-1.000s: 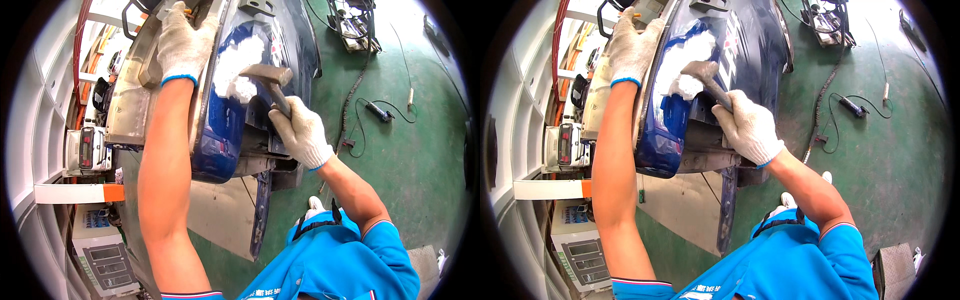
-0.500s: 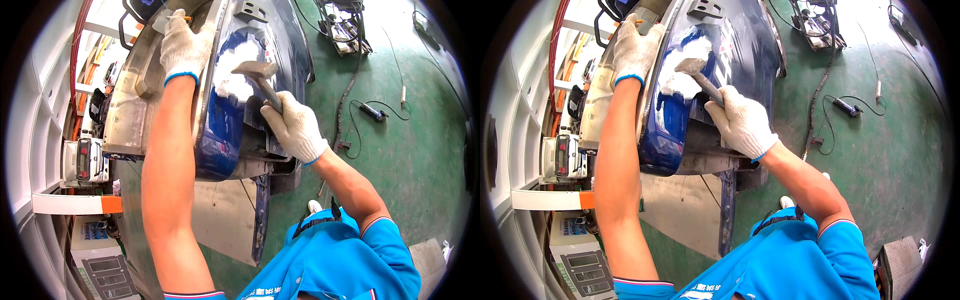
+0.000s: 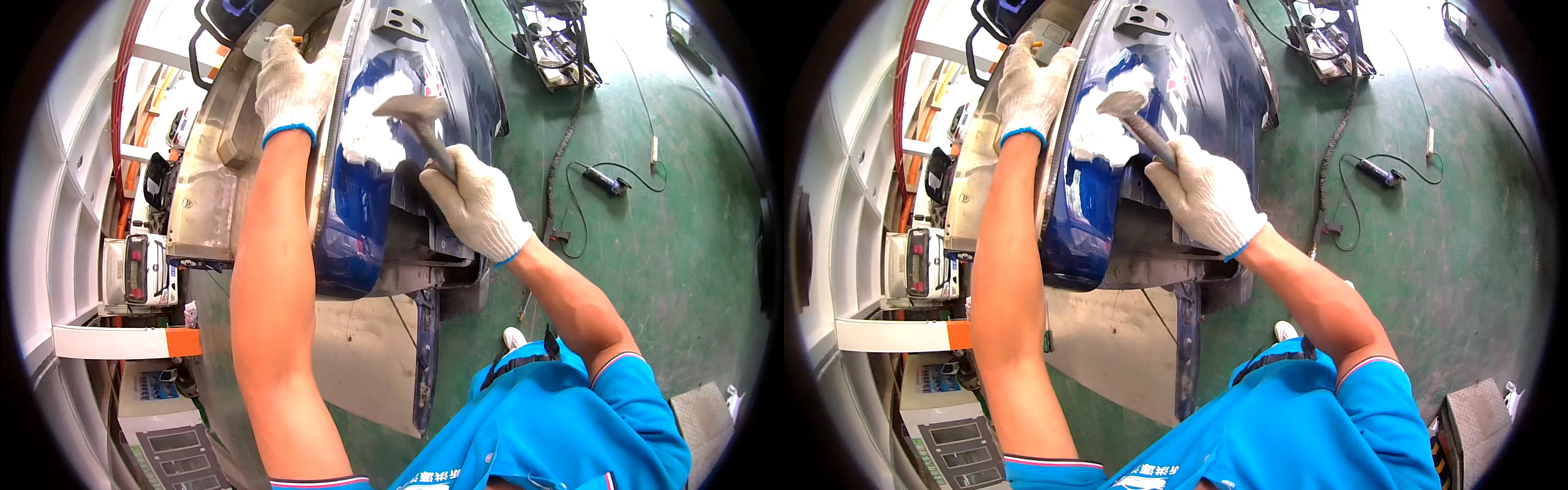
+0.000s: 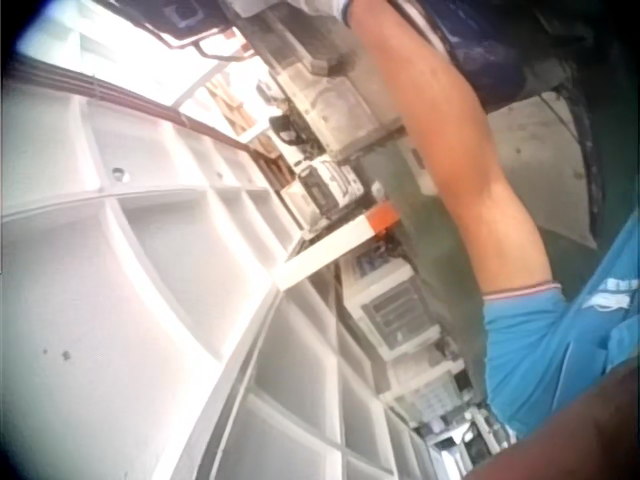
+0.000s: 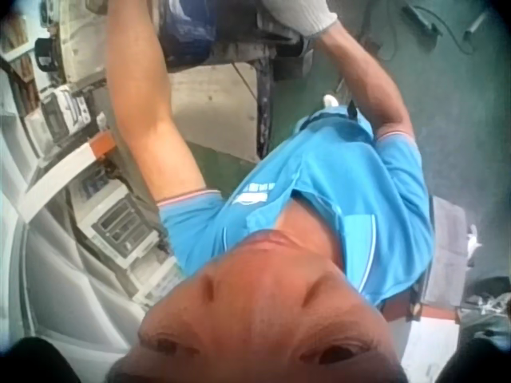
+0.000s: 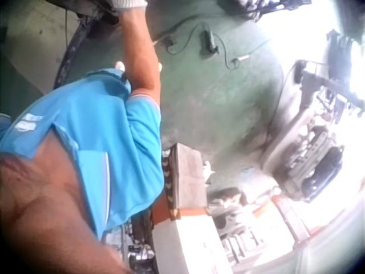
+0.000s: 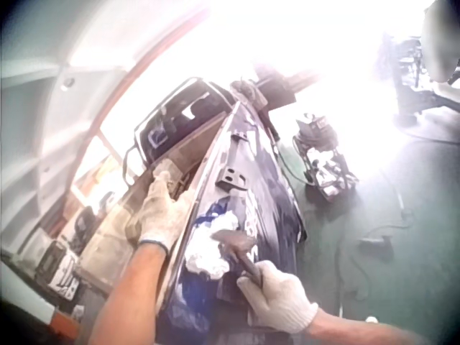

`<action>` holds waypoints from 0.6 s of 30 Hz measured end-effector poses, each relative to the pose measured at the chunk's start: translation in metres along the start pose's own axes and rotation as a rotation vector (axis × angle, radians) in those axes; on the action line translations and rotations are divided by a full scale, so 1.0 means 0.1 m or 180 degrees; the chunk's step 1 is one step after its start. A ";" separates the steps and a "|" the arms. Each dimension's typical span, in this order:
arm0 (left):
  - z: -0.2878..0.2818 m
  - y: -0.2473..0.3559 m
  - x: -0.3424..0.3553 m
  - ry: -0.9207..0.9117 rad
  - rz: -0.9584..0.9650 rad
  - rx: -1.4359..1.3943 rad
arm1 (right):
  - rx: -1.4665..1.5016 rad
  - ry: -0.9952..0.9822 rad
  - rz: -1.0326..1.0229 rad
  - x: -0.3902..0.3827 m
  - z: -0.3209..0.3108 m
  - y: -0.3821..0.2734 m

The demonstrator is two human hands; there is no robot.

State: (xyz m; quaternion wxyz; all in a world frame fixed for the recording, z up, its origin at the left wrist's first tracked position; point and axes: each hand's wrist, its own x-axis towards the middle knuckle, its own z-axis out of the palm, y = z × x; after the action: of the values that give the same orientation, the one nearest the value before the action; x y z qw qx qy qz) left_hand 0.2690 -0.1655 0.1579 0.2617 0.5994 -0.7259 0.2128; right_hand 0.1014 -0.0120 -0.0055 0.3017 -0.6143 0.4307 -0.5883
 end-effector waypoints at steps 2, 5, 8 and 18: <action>-0.01 0.03 0.01 -0.0035 0.0017 0.0054 | 0.0296 0.0162 0.0174 -0.02 -0.02 -0.06; -0.01 0.02 0.01 -0.0046 0.0035 0.0084 | -0.0225 -0.0181 0.0119 -0.01 0.04 0.11; -0.01 -0.01 -0.03 -0.0043 0.0015 0.0028 | 0.0122 0.0075 0.0051 0.00 0.03 0.07; 0.01 -0.03 0.03 -0.0071 0.0029 0.0110 | 0.0179 -0.0010 0.0230 0.05 0.06 0.07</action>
State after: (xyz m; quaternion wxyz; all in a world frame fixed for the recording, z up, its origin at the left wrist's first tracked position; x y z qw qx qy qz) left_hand 0.2716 -0.1690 0.1588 0.2422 0.6029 -0.7277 0.2198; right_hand 0.1058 -0.0201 -0.0097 0.3406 -0.5905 0.4355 -0.5879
